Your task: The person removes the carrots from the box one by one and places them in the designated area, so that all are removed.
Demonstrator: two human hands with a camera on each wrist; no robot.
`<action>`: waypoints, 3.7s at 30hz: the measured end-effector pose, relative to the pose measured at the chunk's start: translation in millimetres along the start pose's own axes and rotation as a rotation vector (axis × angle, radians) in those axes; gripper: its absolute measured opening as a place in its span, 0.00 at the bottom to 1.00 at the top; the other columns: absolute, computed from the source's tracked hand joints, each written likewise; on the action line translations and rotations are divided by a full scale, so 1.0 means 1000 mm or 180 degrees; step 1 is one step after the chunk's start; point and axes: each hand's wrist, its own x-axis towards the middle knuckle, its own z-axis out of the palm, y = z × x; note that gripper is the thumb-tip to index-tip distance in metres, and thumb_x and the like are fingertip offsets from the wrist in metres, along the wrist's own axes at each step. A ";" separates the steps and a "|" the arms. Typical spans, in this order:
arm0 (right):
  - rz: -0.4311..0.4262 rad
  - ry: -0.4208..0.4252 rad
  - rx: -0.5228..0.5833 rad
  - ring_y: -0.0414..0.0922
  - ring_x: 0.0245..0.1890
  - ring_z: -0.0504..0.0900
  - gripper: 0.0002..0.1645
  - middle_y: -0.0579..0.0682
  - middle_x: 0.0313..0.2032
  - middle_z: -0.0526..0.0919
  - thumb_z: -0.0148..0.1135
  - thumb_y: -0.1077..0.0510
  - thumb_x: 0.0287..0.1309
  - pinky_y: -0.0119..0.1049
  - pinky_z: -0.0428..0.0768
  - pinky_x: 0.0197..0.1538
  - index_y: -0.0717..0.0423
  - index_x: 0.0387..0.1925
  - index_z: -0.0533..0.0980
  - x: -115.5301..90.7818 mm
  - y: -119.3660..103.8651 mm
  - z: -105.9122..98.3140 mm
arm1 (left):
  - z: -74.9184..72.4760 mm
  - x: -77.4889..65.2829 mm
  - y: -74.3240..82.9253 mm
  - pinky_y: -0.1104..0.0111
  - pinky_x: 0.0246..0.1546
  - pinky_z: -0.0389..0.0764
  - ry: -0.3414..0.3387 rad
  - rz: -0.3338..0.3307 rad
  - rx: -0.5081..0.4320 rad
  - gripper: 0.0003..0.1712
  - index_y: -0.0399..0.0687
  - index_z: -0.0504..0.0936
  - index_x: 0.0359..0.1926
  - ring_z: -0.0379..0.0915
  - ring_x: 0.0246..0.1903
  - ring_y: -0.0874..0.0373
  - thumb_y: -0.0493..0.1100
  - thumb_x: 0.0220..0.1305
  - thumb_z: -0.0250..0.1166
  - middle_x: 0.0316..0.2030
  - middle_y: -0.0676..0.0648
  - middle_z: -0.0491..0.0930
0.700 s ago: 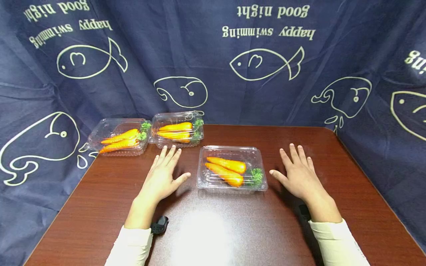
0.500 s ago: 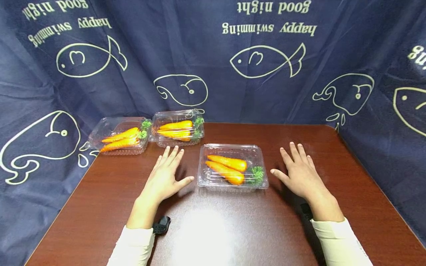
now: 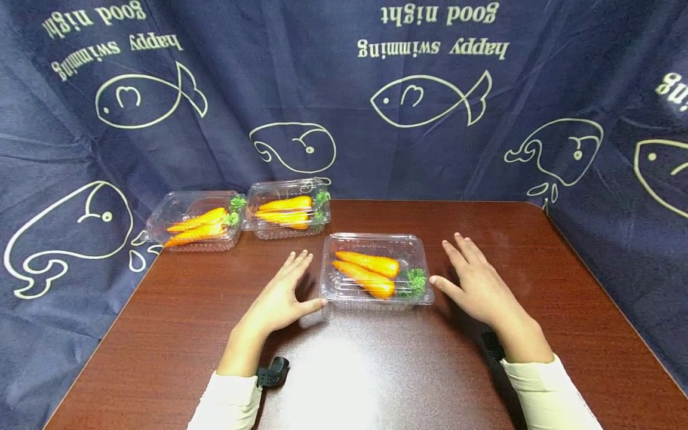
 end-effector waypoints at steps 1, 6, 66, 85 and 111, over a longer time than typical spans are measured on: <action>-0.0012 -0.0016 0.0043 0.68 0.71 0.52 0.47 0.70 0.71 0.56 0.67 0.45 0.60 0.64 0.56 0.67 0.67 0.71 0.61 0.000 -0.001 0.000 | 0.001 -0.001 0.000 0.49 0.71 0.49 -0.0027 -0.0019 -0.0040 0.56 0.36 0.59 0.74 0.40 0.75 0.44 0.57 0.53 0.76 0.74 0.39 0.56; 0.0005 -0.0119 0.0407 0.66 0.71 0.54 0.46 0.68 0.72 0.55 0.66 0.46 0.62 0.64 0.57 0.66 0.66 0.71 0.60 -0.003 -0.004 0.002 | 0.003 -0.001 0.002 0.49 0.70 0.51 -0.0113 -0.0050 -0.0193 0.56 0.38 0.58 0.75 0.43 0.75 0.42 0.54 0.53 0.76 0.74 0.40 0.56; 0.0640 -0.0982 0.3210 0.44 0.46 0.80 0.33 0.68 0.52 0.71 0.63 0.71 0.59 0.31 0.79 0.44 0.73 0.58 0.55 -0.015 -0.007 0.033 | 0.031 -0.001 0.007 0.67 0.42 0.77 -0.0167 -0.0903 -0.2408 0.30 0.37 0.67 0.59 0.75 0.44 0.51 0.33 0.58 0.69 0.56 0.35 0.69; 0.0866 -0.0822 0.2961 0.40 0.40 0.82 0.27 0.61 0.42 0.82 0.66 0.66 0.58 0.34 0.79 0.39 0.71 0.54 0.64 -0.016 -0.007 0.036 | 0.032 0.002 0.008 0.74 0.23 0.68 -0.0107 -0.0918 -0.2592 0.23 0.32 0.71 0.52 0.67 0.23 0.64 0.31 0.57 0.69 0.31 0.50 0.74; 0.0799 -0.0374 0.1777 0.43 0.29 0.78 0.10 0.49 0.30 0.82 0.74 0.57 0.52 0.33 0.74 0.33 0.55 0.32 0.79 -0.011 -0.011 0.032 | 0.029 0.003 0.011 0.73 0.21 0.69 -0.0090 -0.0993 -0.2370 0.22 0.30 0.73 0.50 0.70 0.24 0.61 0.33 0.57 0.70 0.31 0.51 0.76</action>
